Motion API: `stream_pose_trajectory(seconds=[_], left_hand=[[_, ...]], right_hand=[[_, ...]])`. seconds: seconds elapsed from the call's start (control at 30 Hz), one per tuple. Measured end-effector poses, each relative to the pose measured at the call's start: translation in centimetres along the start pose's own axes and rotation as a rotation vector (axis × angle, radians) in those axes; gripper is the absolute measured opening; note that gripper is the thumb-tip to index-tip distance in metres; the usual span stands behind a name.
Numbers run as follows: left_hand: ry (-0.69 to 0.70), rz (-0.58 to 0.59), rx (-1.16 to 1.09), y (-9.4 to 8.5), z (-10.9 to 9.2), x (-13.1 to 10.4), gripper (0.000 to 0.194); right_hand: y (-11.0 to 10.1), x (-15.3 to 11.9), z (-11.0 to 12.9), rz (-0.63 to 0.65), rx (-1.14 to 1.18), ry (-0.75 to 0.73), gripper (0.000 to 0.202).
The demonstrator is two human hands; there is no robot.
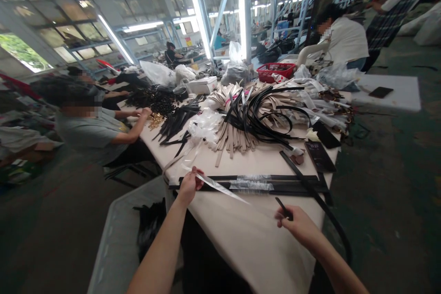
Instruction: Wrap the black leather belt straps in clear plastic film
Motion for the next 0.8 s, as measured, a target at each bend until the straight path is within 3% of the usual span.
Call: stream_pose_trajectory(seconds=[0.3, 0.47, 0.63, 0.8], left_hand=[[-0.151, 0.11, 0.127, -3.9, -0.7, 1.1, 0.04], [-0.218, 0.169, 0.115, -5.9, -0.7, 1.5, 0.031], [-0.218, 0.055, 0.028, -8.5, -0.7, 2.6, 0.015], [-0.154, 0.011, -0.015, -9.1, -1.1, 2.6, 0.014]], right_hand=[[-2.0, -0.3, -1.2, -0.11, -0.215, 0.041, 0.021], [-3.0, -0.4, -1.1, -0.151, -0.181, 0.017, 0.018], [-3.8, -0.7, -0.9, -0.16, -0.107, 0.017, 0.019], [-4.0, -1.0, -1.1, -0.191, 0.039, 0.02, 0.031]])
Point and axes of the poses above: each hand's wrist, its own x-axis towards the middle knuckle, its own y-axis out of the palm, z = x × y, the point moved 7 cm from there along x, towards the middle knuckle, and after that the axes turned 8 degrees about -x, right-handed, at the moved point
